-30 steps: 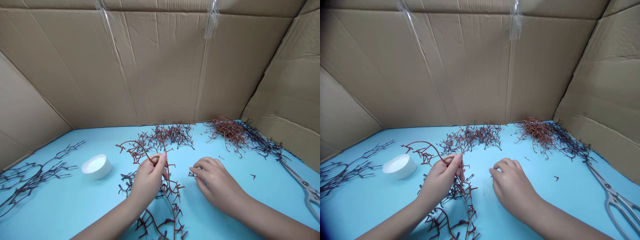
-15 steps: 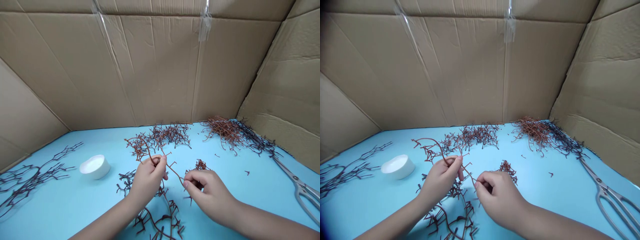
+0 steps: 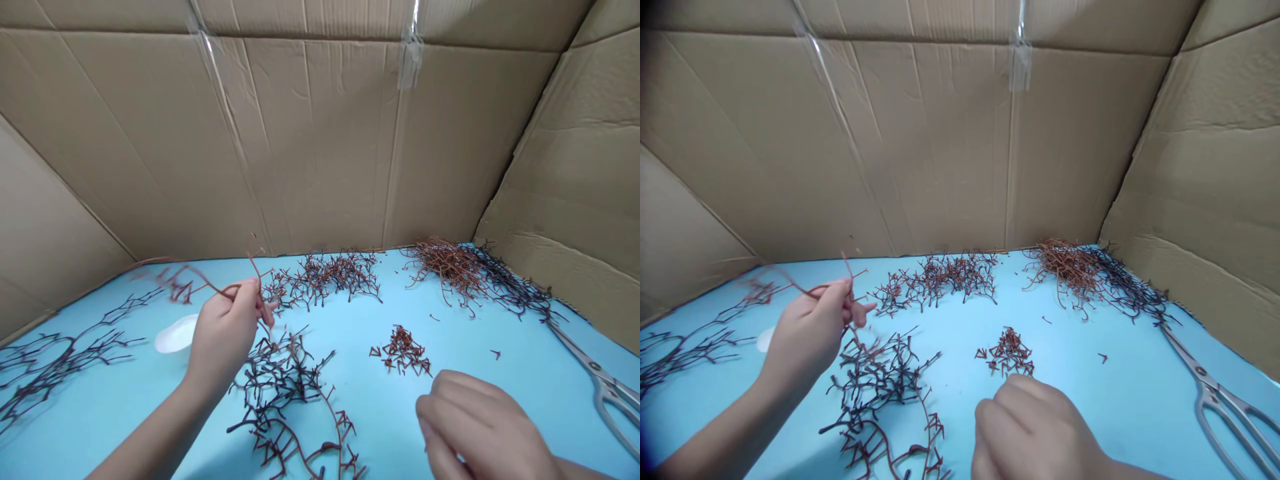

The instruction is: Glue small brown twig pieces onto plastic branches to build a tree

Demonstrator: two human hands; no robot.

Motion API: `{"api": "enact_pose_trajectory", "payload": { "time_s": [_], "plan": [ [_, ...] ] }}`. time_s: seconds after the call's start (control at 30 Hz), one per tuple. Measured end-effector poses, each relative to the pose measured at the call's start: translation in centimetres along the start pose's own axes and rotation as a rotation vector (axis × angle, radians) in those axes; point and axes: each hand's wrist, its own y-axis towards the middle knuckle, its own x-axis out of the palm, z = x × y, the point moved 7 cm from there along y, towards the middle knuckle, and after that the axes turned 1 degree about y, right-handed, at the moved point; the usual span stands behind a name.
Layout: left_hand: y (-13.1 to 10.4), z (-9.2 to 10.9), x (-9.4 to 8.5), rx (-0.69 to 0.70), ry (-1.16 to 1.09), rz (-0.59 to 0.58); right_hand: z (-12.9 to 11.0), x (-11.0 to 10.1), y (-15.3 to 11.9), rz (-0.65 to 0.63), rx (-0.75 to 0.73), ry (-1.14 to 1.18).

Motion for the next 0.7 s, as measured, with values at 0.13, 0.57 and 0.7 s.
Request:
{"api": "enact_pose_trajectory", "payload": {
  "time_s": [0.13,0.57,0.7],
  "plan": [
    [-0.4,0.1,2.1,0.022,-0.05,-0.248,4.2,2.3,-0.1,-0.257,0.235,-0.212],
    [-1.4,-1.5,4.5,-0.052,-0.139,-0.319,4.8,5.5,0.9,-0.31,0.315,0.001],
    [-3.2,-0.8,5.7,-0.017,-0.137,-0.353,2.9,7.7,0.6,-0.301,0.47,0.462]
  ]
}}
